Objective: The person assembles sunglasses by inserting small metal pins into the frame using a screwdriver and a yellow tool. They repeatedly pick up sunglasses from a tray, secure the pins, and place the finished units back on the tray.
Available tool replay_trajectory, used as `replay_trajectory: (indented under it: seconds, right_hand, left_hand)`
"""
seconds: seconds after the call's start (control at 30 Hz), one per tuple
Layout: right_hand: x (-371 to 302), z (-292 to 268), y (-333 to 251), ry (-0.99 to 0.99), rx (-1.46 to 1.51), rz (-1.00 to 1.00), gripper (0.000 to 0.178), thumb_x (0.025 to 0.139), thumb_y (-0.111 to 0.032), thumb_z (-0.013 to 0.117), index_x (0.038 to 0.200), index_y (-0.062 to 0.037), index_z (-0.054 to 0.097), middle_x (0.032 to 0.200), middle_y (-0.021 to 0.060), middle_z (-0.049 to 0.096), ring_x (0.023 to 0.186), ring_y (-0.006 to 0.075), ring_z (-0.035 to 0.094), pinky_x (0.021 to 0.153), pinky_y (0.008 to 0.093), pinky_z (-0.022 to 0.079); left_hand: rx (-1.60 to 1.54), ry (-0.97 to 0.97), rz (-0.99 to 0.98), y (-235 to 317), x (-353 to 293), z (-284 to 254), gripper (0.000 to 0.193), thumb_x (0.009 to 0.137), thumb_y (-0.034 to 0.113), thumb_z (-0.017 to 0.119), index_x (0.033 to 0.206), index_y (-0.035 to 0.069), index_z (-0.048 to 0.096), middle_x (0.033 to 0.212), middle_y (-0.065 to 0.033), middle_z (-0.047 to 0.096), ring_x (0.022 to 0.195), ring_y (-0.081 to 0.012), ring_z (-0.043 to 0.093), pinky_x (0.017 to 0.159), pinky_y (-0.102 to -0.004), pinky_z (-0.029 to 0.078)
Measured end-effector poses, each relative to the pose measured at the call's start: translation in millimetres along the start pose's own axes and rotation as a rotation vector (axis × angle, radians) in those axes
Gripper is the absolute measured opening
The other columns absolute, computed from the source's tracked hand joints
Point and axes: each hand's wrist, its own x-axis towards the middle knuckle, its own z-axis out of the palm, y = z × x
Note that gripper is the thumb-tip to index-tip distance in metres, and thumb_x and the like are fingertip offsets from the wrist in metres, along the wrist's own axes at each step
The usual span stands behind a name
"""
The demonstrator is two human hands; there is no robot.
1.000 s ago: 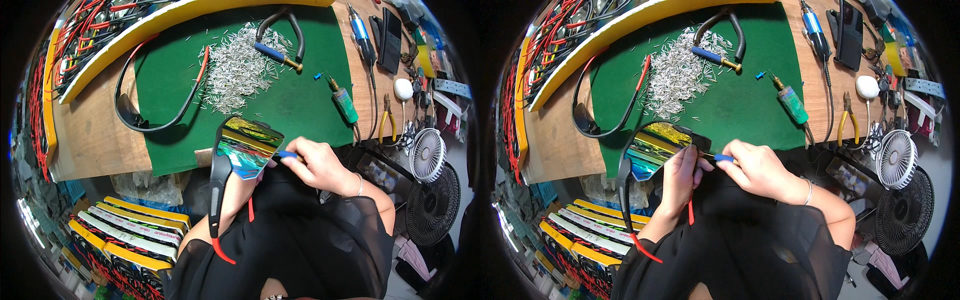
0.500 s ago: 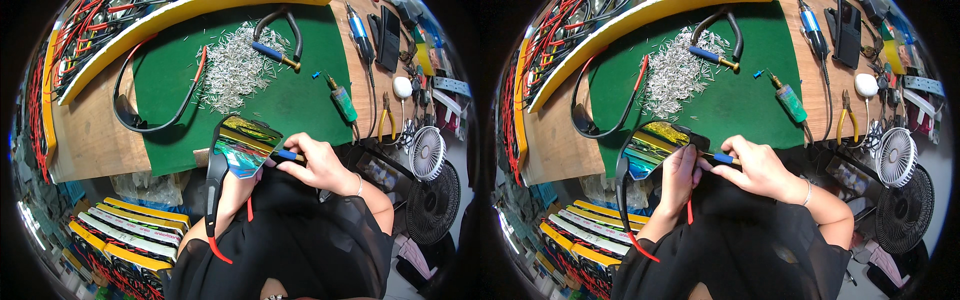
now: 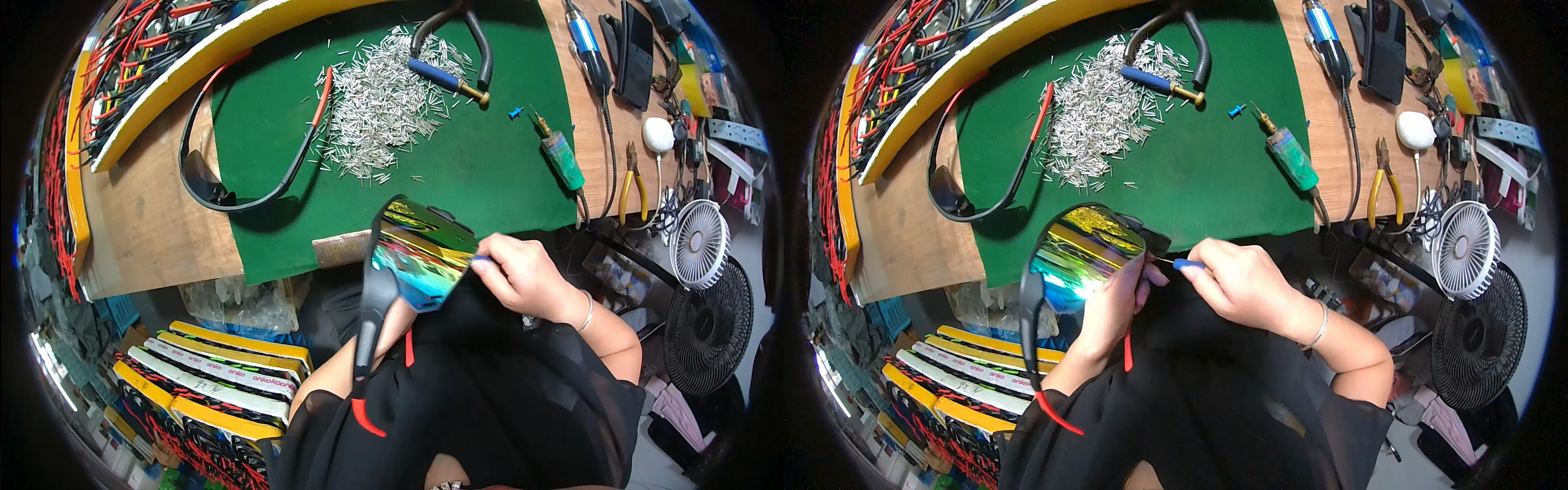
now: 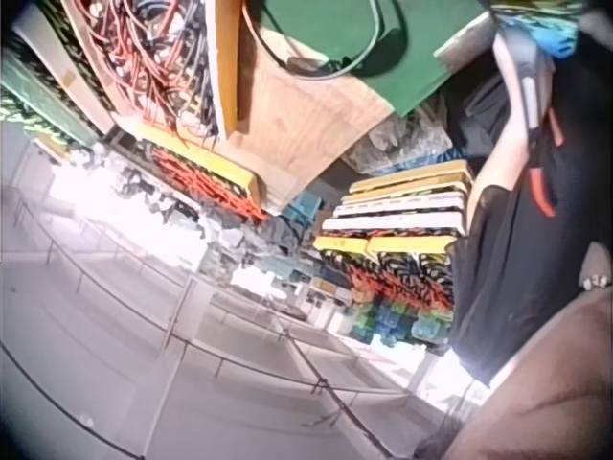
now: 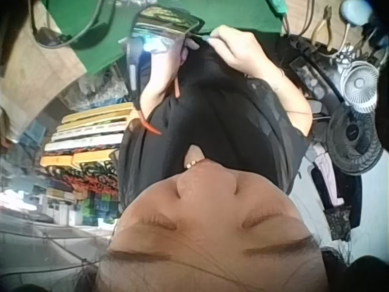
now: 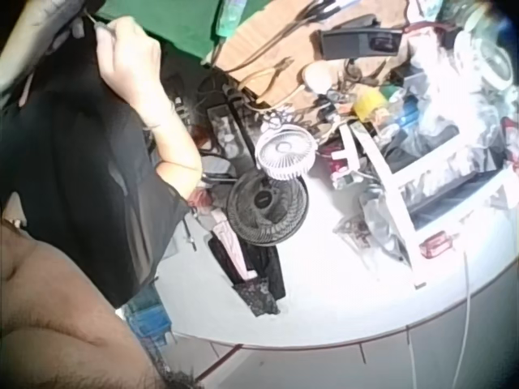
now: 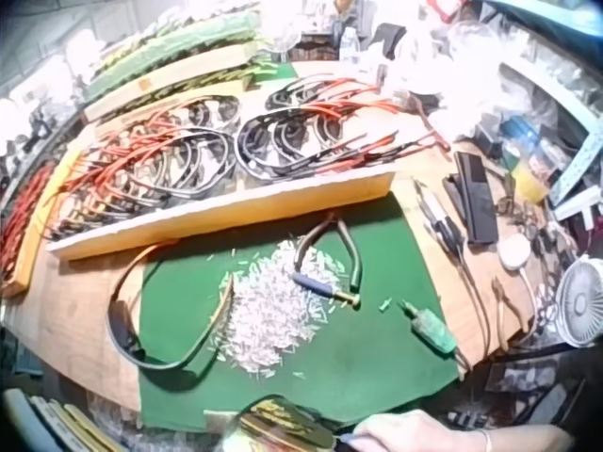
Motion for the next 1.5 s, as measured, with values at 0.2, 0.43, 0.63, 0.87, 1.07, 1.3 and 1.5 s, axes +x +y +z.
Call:
replay_trajectory:
  seconds: [0.2, 0.43, 0.63, 0.87, 1.07, 1.3, 1.5]
  right_hand:
    - [-1, -3, -10, 0.065, 0.081, 0.032, 0.029, 0.077, -0.023, 0.066, 0.093, -0.0023, 0.053, 0.068, 0.0121, 0.058, 0.059, 0.0267, 0.060, 0.052, 0.0334, 0.047]
    - [-1, -23, -9, -0.083, 0.113, 0.143, 0.030, 0.073, -0.015, 0.069, 0.090, -0.0019, 0.047, 0.069, 0.0092, 0.057, 0.060, 0.0223, 0.061, 0.053, 0.0311, 0.048]
    - [33, -36, 4, 0.394, -0.150, 0.066, 0.021, 0.079, -0.009, 0.060, 0.097, -0.0028, 0.050, 0.084, 0.0139, 0.057, 0.074, 0.0269, 0.059, 0.066, 0.0336, 0.047]
    - [87, -17, 27, 0.529, -0.524, -0.179, 0.025, 0.073, -0.008, 0.060, 0.095, -0.0025, 0.051, 0.081, 0.0132, 0.049, 0.076, 0.0278, 0.049, 0.069, 0.0353, 0.043]
    - [15, -95, 56, 0.838, -0.622, 0.066, 0.016, 0.075, -0.011, 0.060, 0.087, -0.0019, 0.055, 0.088, 0.0137, 0.052, 0.087, 0.0298, 0.048, 0.081, 0.0390, 0.038]
    - [-56, -98, 134, 0.875, -0.919, 0.471, 0.037, 0.076, -0.033, 0.067, 0.080, 0.0007, 0.051, 0.101, 0.0238, 0.052, 0.097, 0.0381, 0.047, 0.086, 0.0437, 0.037]
    - [-76, -90, 103, 0.930, -0.495, 0.513, 0.022, 0.089, -0.017, 0.051, 0.077, 0.0013, 0.048, 0.076, 0.0129, 0.054, 0.067, 0.0235, 0.050, 0.065, 0.0328, 0.042]
  left_hand:
    - [0.096, 0.015, -0.030, -3, -5, -2, 0.022, 0.093, 0.021, 0.041, 0.089, 0.003, 0.054, 0.063, -0.0018, 0.056, 0.044, -0.0040, 0.036, 0.039, -0.0185, 0.027]
    - [0.106, -0.089, -0.108, 9, -8, -2, 0.029, 0.096, 0.026, 0.038, 0.090, 0.003, 0.053, 0.066, -0.0028, 0.058, 0.044, -0.0029, 0.037, 0.040, -0.0167, 0.027]
    - [-0.171, -0.172, -0.045, 8, -9, -10, 0.026, 0.095, 0.025, 0.040, 0.089, 0.002, 0.051, 0.068, -0.0052, 0.059, 0.043, -0.0018, 0.038, 0.038, -0.0159, 0.029]
    - [-0.155, -0.151, -0.052, 24, -16, 3, 0.029, 0.096, 0.027, 0.039, 0.091, 0.000, 0.047, 0.066, -0.0046, 0.056, 0.041, -0.0034, 0.034, 0.036, -0.0161, 0.026]
    - [-0.168, -0.119, 0.025, 22, -7, 9, 0.027, 0.096, 0.025, 0.038, 0.086, 0.002, 0.047, 0.068, -0.0067, 0.058, 0.043, -0.0035, 0.036, 0.038, -0.0163, 0.029]
    - [-0.072, -0.098, 0.068, 29, -6, 10, 0.025, 0.096, 0.023, 0.037, 0.083, 0.004, 0.045, 0.071, -0.0069, 0.058, 0.042, -0.0039, 0.035, 0.037, -0.0161, 0.027]
    - [-0.088, -0.036, 0.123, 21, -7, 1, 0.023, 0.097, 0.019, 0.036, 0.086, 0.002, 0.047, 0.075, -0.0079, 0.061, 0.042, -0.0047, 0.036, 0.037, -0.0170, 0.029]
